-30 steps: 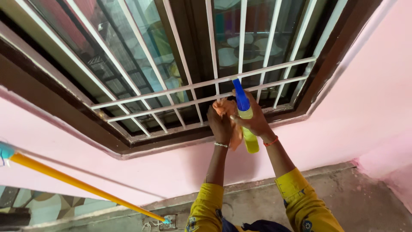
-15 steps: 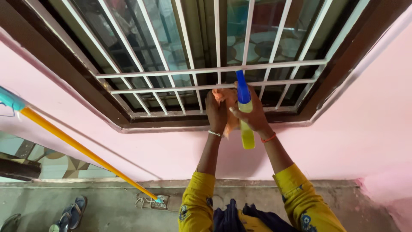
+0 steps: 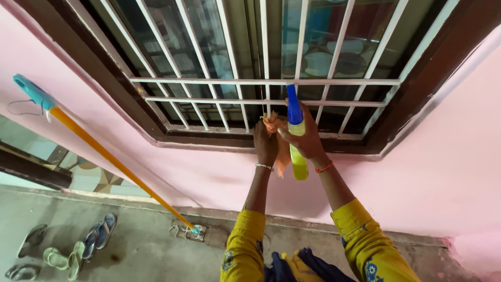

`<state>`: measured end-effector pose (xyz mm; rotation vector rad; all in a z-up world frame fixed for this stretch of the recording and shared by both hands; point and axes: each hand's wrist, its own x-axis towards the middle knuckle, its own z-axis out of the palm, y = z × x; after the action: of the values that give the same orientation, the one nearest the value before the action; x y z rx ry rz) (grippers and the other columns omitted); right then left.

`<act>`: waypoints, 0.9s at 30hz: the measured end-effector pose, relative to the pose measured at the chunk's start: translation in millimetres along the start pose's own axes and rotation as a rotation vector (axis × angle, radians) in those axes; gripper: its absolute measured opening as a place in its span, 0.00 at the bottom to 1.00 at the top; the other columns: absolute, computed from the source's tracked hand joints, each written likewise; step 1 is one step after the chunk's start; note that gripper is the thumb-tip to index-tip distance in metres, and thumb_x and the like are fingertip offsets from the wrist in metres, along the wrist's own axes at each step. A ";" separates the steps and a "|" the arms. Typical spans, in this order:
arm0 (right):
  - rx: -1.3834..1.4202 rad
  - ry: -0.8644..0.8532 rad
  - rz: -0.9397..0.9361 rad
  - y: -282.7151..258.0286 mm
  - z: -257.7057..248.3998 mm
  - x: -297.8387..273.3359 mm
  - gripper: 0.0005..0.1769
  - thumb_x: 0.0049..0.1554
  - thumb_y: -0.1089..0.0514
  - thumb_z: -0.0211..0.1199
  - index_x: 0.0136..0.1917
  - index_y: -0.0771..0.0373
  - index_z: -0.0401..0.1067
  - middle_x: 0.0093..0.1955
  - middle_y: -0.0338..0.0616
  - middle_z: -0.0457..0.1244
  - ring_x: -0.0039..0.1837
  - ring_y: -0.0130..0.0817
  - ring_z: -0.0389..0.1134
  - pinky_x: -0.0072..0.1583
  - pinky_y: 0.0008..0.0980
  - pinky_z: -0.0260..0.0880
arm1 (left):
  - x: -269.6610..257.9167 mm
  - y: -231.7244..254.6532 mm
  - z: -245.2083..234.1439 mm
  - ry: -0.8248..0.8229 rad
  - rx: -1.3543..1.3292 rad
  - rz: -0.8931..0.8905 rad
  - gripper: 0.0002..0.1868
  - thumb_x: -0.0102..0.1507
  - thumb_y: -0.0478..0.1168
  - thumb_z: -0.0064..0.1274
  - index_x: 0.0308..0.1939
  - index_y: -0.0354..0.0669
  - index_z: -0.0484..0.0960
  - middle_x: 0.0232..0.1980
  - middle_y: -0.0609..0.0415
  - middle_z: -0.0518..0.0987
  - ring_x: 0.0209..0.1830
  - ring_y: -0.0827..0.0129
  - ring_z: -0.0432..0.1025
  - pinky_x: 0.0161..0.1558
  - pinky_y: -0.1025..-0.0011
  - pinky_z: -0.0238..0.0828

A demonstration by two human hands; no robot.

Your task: The person cleans a window frame and a large mirror using a spray bottle and a cloth. They spray the surfaces and wipe them down, moving from the window to the mirror.

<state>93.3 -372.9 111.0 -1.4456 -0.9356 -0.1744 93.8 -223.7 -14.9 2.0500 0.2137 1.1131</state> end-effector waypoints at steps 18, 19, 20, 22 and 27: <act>0.157 -0.084 -0.027 -8.9 -18.2 0.4 0.41 0.55 0.69 0.70 0.78 0.65 0.58 0.73 0.44 0.59 0.74 0.31 0.60 0.74 0.36 0.60 | -2.1 15.8 2.8 0.081 -0.038 -0.069 0.18 0.62 0.28 0.51 0.56 0.37 0.76 0.54 0.45 0.78 0.57 0.44 0.71 0.60 0.52 0.65; 0.168 -0.081 0.019 -10.1 -19.5 -1.9 0.41 0.54 0.68 0.70 0.77 0.65 0.58 0.71 0.42 0.60 0.67 0.29 0.62 0.69 0.34 0.63 | -1.0 14.2 5.2 0.084 -0.021 -0.064 0.18 0.62 0.28 0.51 0.57 0.38 0.75 0.54 0.45 0.78 0.58 0.44 0.71 0.62 0.52 0.64; 0.180 -0.079 0.065 -11.3 -21.3 -5.4 0.41 0.54 0.68 0.70 0.77 0.64 0.59 0.70 0.41 0.60 0.61 0.27 0.63 0.65 0.32 0.66 | -0.9 13.7 6.3 0.087 -0.004 -0.060 0.18 0.63 0.28 0.52 0.57 0.38 0.75 0.55 0.45 0.78 0.58 0.44 0.70 0.64 0.51 0.62; 0.221 -0.059 0.116 -14.4 -22.0 -13.7 0.39 0.53 0.68 0.70 0.75 0.64 0.60 0.66 0.40 0.62 0.54 0.24 0.65 0.59 0.29 0.69 | -4.5 14.5 3.7 0.087 0.045 -0.008 0.21 0.61 0.28 0.53 0.59 0.37 0.73 0.54 0.44 0.77 0.59 0.44 0.69 0.65 0.50 0.61; 0.342 -0.103 0.062 -35.4 -16.7 -35.3 0.36 0.55 0.71 0.68 0.74 0.65 0.60 0.62 0.41 0.65 0.54 0.24 0.66 0.60 0.28 0.68 | -24.6 19.1 -5.4 0.078 -0.024 -0.080 0.24 0.61 0.30 0.53 0.62 0.37 0.72 0.60 0.42 0.75 0.61 0.44 0.67 0.61 0.53 0.66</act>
<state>55.6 -409.1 118.2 -1.1720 -0.9512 0.1041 70.9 -245.5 -15.5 1.9616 0.3170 1.1411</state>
